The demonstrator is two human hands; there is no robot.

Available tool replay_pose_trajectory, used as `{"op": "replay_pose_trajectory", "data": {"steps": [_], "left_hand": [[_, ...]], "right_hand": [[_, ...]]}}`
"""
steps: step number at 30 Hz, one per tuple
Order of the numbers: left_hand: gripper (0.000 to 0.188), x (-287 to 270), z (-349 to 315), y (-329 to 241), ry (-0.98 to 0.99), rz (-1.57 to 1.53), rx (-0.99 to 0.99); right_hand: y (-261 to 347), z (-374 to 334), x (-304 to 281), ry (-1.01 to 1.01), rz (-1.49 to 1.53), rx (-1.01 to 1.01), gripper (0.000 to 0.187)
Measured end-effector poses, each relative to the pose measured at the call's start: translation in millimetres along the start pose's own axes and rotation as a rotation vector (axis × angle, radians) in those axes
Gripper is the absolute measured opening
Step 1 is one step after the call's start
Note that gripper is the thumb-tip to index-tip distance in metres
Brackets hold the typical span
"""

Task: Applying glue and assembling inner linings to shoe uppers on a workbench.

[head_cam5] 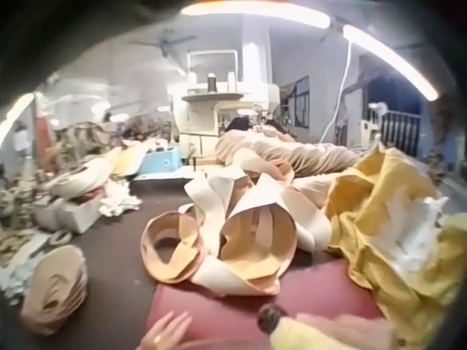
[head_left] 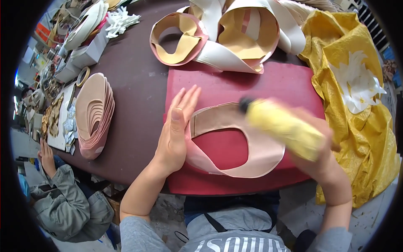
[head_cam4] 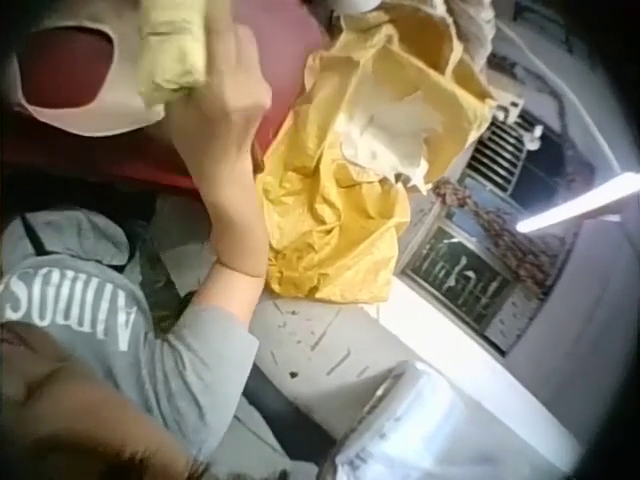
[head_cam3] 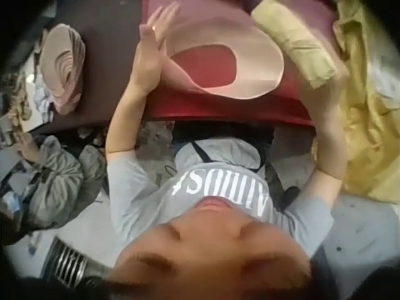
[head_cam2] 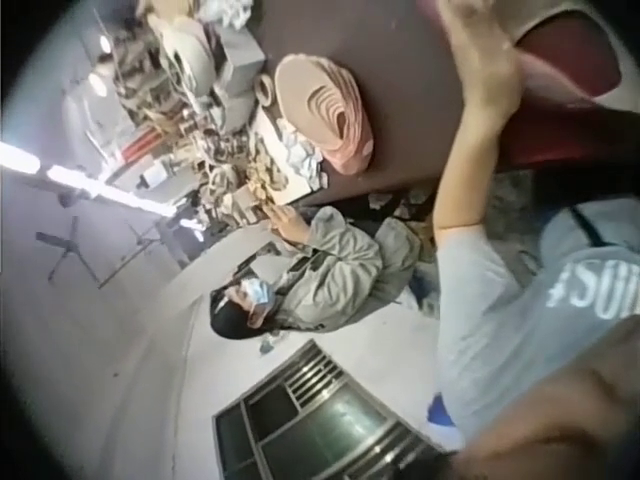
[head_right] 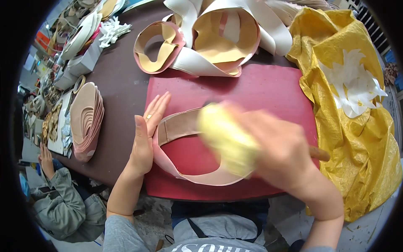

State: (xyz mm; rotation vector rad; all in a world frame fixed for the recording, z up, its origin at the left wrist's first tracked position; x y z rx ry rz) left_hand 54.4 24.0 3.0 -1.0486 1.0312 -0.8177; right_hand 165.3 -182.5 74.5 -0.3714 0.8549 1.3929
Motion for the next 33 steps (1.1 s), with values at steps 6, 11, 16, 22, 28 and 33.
{"op": "replay_pose_trajectory", "data": {"steps": [6,11,16,22,28,33], "left_hand": [[0.081,-1,11,-2,0.019,-0.002,-0.126],[0.082,2,12,5,0.041,0.023,-0.194],[0.082,0,12,0,0.057,0.041,-0.167],[0.077,1,3,-3,0.031,0.139,-0.064],[0.054,2,-17,-36,-0.044,0.161,0.462],[0.026,10,-53,-48,0.26,0.635,0.613]], "right_hand": [[12,9,29,0.166,0.005,-0.112,0.016],[13,25,43,0.203,0.002,-0.124,0.014],[2,6,40,0.251,0.046,0.019,0.015],[0,9,7,0.19,0.026,0.174,0.015],[-7,-6,5,0.323,-0.027,0.215,0.019],[-7,-39,-8,0.197,0.026,0.259,0.031]]}}
Point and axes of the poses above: each hand's wrist, its own z-axis towards the middle knuckle, its own x-axis out of the palm, y = z × x, the point moved 3 cm from there along z, towards the middle knuckle, and after that the axes turned 7 degrees about -z, right-handed, at the moved point
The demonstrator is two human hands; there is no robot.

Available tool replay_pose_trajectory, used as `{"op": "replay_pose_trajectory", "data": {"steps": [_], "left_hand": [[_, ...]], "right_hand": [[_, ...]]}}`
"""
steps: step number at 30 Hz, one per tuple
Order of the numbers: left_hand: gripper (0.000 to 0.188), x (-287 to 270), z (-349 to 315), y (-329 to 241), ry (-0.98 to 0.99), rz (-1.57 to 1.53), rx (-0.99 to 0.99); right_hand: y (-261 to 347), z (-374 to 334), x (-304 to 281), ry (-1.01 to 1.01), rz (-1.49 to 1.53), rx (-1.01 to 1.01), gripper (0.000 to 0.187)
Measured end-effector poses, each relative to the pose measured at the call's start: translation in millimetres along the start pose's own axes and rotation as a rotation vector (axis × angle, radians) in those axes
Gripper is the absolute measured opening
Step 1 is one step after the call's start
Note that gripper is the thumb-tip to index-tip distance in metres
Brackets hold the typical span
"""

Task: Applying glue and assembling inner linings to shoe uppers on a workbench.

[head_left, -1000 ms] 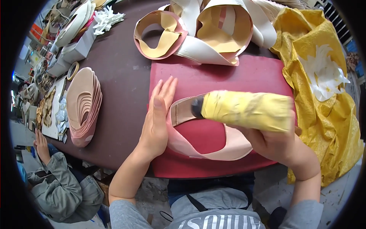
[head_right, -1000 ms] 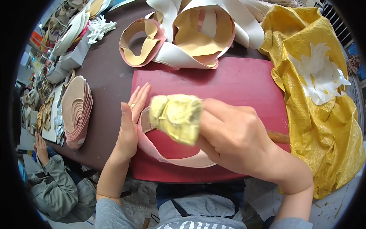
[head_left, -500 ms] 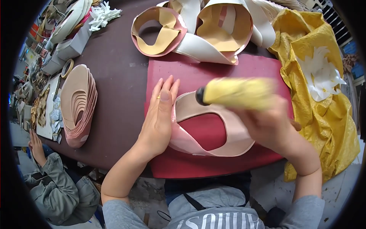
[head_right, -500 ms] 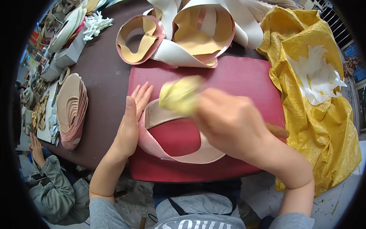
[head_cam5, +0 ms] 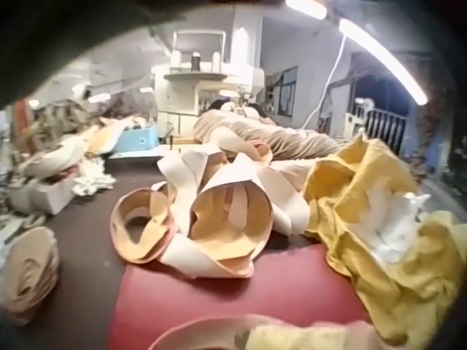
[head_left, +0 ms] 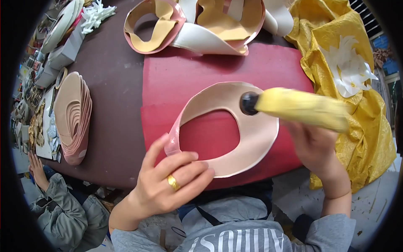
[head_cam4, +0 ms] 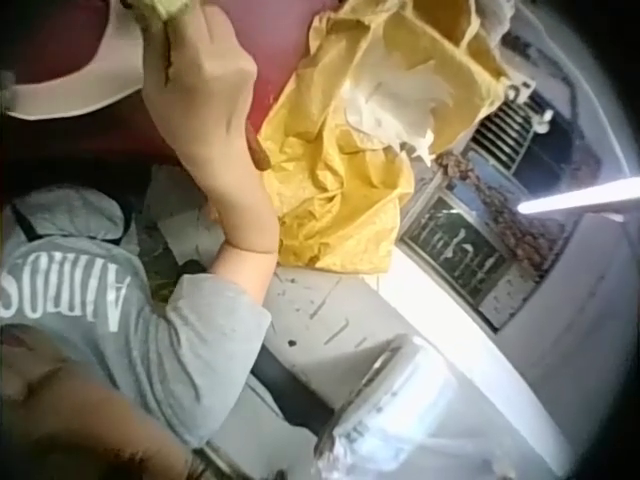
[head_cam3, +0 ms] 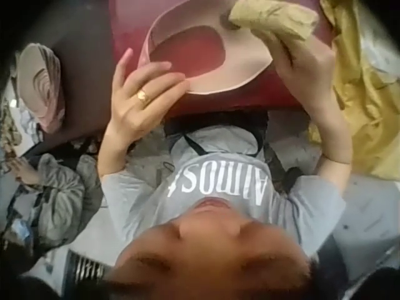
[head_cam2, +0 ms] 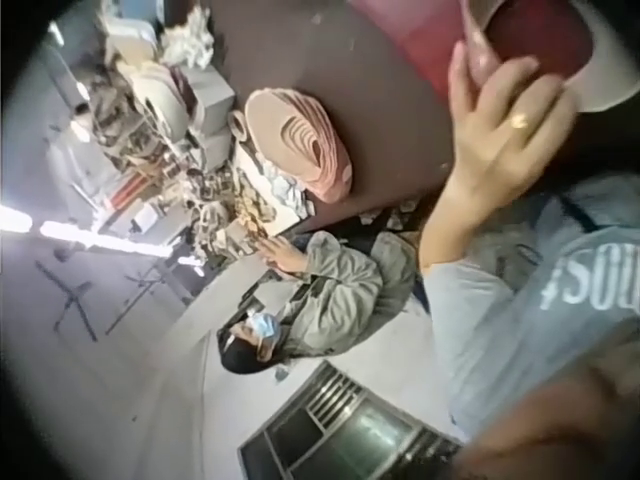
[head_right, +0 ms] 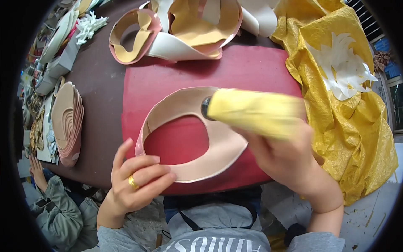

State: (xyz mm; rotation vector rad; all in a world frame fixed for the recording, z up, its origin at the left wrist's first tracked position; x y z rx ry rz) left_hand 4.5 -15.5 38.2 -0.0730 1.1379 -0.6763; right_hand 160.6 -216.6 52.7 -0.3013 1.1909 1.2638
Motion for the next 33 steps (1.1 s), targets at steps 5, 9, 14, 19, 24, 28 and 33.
{"op": "replay_pose_trajectory", "data": {"steps": [5,9,14,19,24,28,33], "left_hand": [[0.017,23,-17,-28,-0.132,0.162,0.08],[0.015,45,-32,-39,-0.25,0.265,0.117],[0.015,55,-42,-50,-0.27,0.279,0.14],[0.016,53,-52,-55,-0.257,0.263,0.092],[0.016,54,-57,-61,-0.257,0.288,0.08],[0.018,58,-43,-65,-0.24,0.431,0.146],[0.027,61,24,-50,-0.18,0.499,0.132]], "right_hand": [[16,-12,-19,0.009,0.007,0.027,0.042],[29,-16,-12,0.226,-0.031,0.06,0.045],[37,-34,4,0.336,0.072,0.04,0.041],[55,-32,14,0.164,0.152,-0.131,0.045],[67,-22,24,0.267,0.047,-0.178,0.036],[67,-10,15,0.298,-0.085,-0.188,0.025],[50,-16,-22,-0.207,-0.056,-0.064,0.013]]}}
Point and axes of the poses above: each hand's wrist, its own z-axis towards the middle knuckle, its own x-axis out of the palm, y = z × x, the point moved 3 cm from there along z, towards the middle knuckle, and after that the axes turned 7 degrees about -z, right-handed, at the moved point
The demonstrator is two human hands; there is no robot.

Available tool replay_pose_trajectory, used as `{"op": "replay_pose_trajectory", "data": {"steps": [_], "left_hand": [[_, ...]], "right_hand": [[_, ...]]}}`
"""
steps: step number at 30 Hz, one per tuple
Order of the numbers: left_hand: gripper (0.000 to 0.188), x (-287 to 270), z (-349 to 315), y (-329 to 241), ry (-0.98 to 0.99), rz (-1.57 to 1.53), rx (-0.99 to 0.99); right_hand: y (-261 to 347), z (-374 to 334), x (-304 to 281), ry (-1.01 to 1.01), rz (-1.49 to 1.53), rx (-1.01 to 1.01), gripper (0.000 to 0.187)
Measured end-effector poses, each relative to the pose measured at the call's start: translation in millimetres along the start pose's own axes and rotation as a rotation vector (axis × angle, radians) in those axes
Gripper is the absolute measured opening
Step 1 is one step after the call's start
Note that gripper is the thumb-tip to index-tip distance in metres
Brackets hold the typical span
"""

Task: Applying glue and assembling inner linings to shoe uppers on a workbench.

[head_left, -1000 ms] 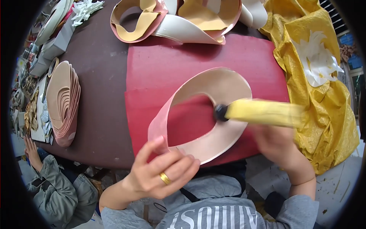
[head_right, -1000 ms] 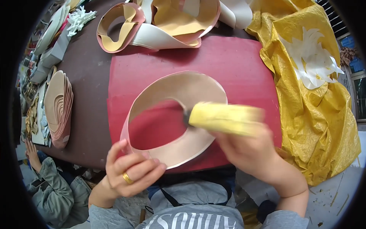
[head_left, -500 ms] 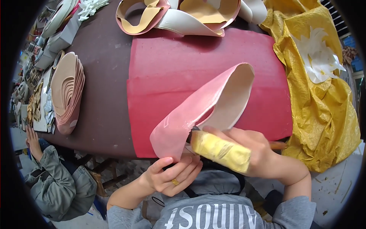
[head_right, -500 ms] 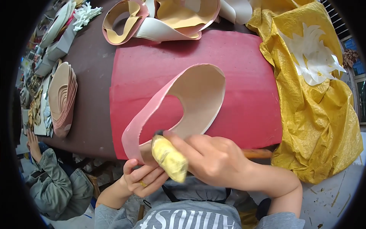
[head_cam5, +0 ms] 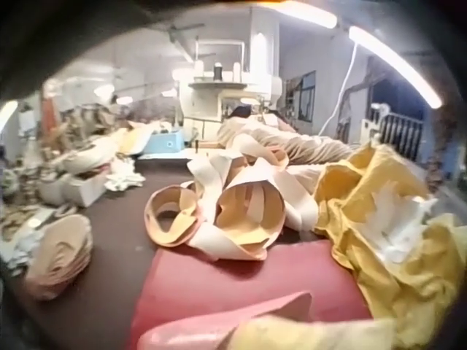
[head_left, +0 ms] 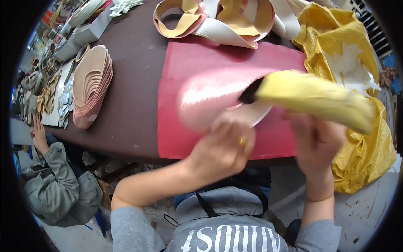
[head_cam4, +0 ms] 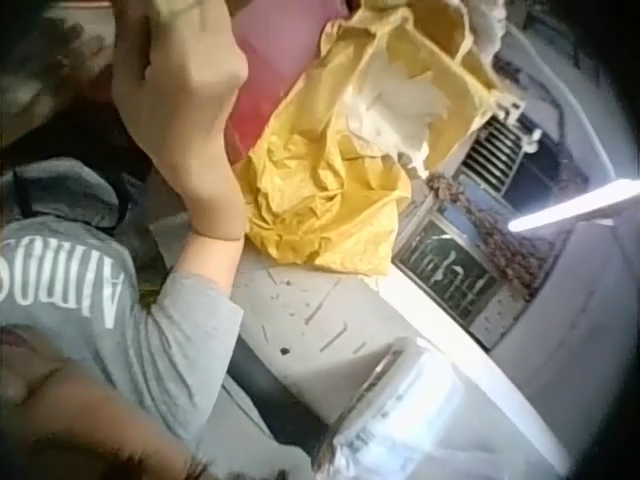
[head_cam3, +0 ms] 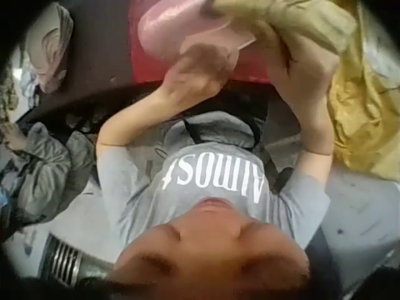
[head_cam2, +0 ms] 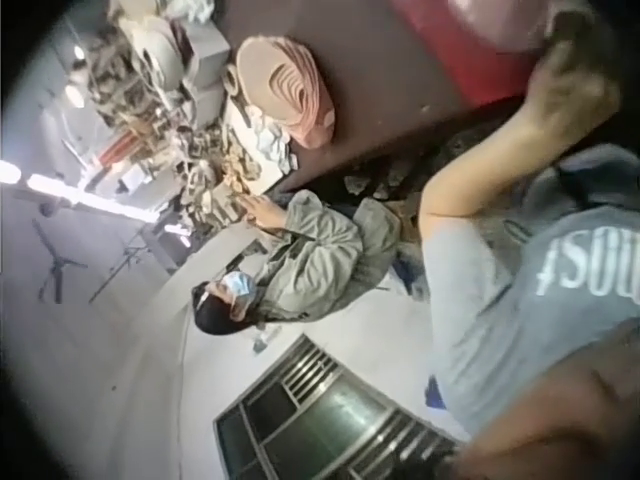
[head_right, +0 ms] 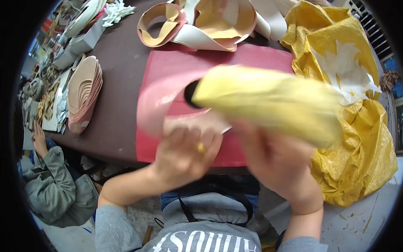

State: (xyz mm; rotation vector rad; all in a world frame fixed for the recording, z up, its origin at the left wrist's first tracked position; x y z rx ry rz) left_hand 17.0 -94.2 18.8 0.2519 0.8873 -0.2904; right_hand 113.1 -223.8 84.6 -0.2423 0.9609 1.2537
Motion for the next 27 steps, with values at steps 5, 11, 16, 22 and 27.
{"op": "replay_pose_trajectory", "data": {"steps": [5,11,16,22,27], "left_hand": [[0.013,-7,41,81,-0.39,-0.598,-0.556],[0.022,4,35,116,-0.408,-0.867,-0.837],[0.025,5,35,122,-0.469,-1.195,-0.999],[0.022,5,24,116,-0.575,-1.15,-0.923],[0.019,0,15,114,-0.652,-1.19,-0.86]], "right_hand": [[3,2,-29,-0.083,0.133,0.213,0.013],[-4,26,10,-0.013,0.089,-0.007,0.008],[-9,46,45,0.062,0.141,0.008,0.009],[-19,37,72,0.245,0.038,0.01,0.009],[-10,27,71,0.166,0.095,-0.013,0.009]]}}
Point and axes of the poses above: each hand's wrist, its own z-axis towards the middle knuckle, its own x-axis out of the palm, y = z × x, the point moved 3 cm from there along z, towards the middle knuckle, and after that the axes turned 7 degrees about -z, right-handed, at the moved point
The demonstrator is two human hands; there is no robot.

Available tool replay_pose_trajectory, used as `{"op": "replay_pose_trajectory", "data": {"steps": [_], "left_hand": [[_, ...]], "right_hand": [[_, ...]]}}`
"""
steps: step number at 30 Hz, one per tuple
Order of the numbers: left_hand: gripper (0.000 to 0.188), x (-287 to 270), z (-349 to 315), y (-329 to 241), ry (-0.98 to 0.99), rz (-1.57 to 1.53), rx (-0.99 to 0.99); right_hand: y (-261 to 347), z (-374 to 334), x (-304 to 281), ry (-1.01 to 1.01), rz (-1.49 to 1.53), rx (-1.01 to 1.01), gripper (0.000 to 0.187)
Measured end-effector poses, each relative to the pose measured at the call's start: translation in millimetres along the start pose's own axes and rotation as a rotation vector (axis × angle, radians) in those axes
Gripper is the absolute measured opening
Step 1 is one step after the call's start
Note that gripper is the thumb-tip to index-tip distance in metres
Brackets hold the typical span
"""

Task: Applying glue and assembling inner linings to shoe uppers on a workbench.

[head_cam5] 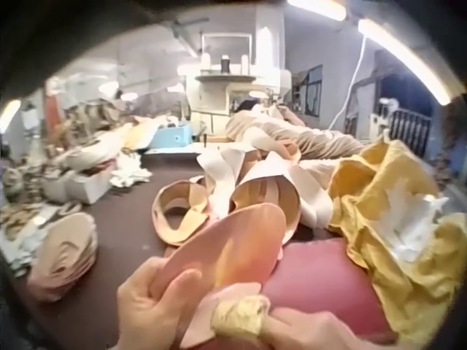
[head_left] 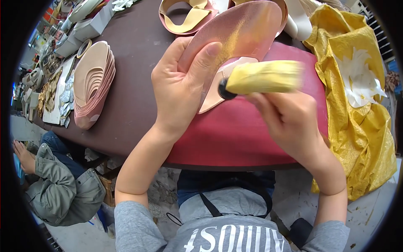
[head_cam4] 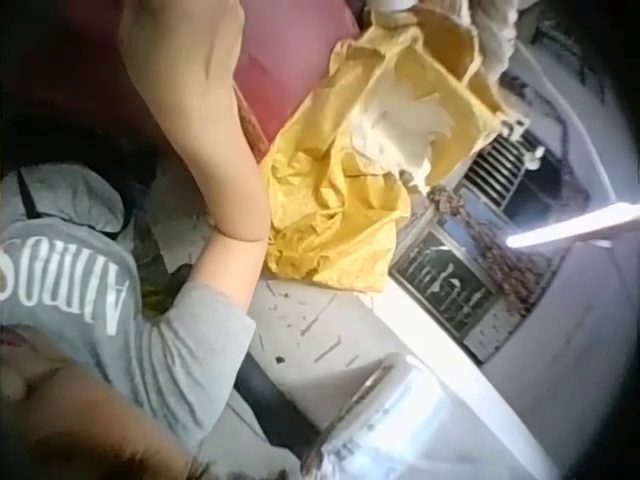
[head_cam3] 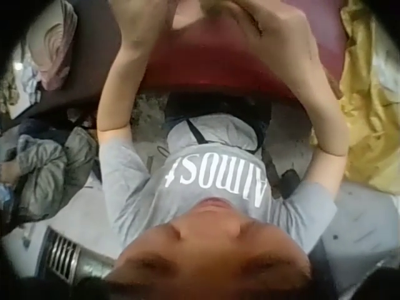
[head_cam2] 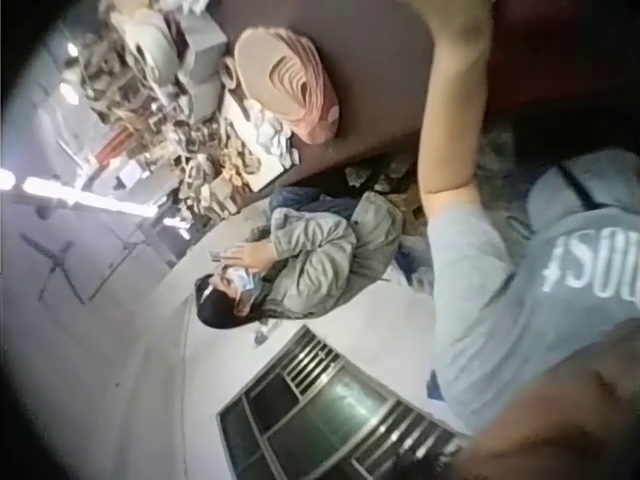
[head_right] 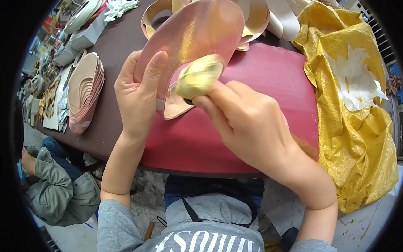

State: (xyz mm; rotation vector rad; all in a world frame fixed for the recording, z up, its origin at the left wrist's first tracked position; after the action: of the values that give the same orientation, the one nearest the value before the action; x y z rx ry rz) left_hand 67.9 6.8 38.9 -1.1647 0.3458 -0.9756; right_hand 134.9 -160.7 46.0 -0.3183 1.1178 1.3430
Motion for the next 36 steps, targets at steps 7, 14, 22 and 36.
{"op": "replay_pose_trajectory", "data": {"steps": [7,14,22,36], "left_hand": [[0.02,-25,-24,1,-0.12,0.106,-0.046],[0.015,-61,-66,5,-0.241,0.073,-0.048],[0.015,-122,-122,17,-0.037,0.331,-0.276],[0.027,-136,-140,9,0.001,0.398,-0.205]], "right_hand": [[22,16,-10,0.144,-0.032,0.0,0.011],[27,2,18,0.173,0.028,-0.006,0.011],[51,5,3,0.202,-0.071,-0.204,0.021],[47,0,3,0.351,0.032,-0.098,0.01]]}}
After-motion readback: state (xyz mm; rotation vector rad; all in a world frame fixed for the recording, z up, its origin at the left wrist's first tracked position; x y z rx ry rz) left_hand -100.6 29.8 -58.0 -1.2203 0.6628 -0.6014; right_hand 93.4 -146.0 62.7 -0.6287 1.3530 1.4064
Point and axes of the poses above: each hand's wrist, its own z-axis towards the middle knuckle, its own x-axis out of the palm, y = z × x, the point moved 3 cm from there along z, towards the middle knuckle, and after that the axes turned 7 degrees about -z, right-handed, at the moved point
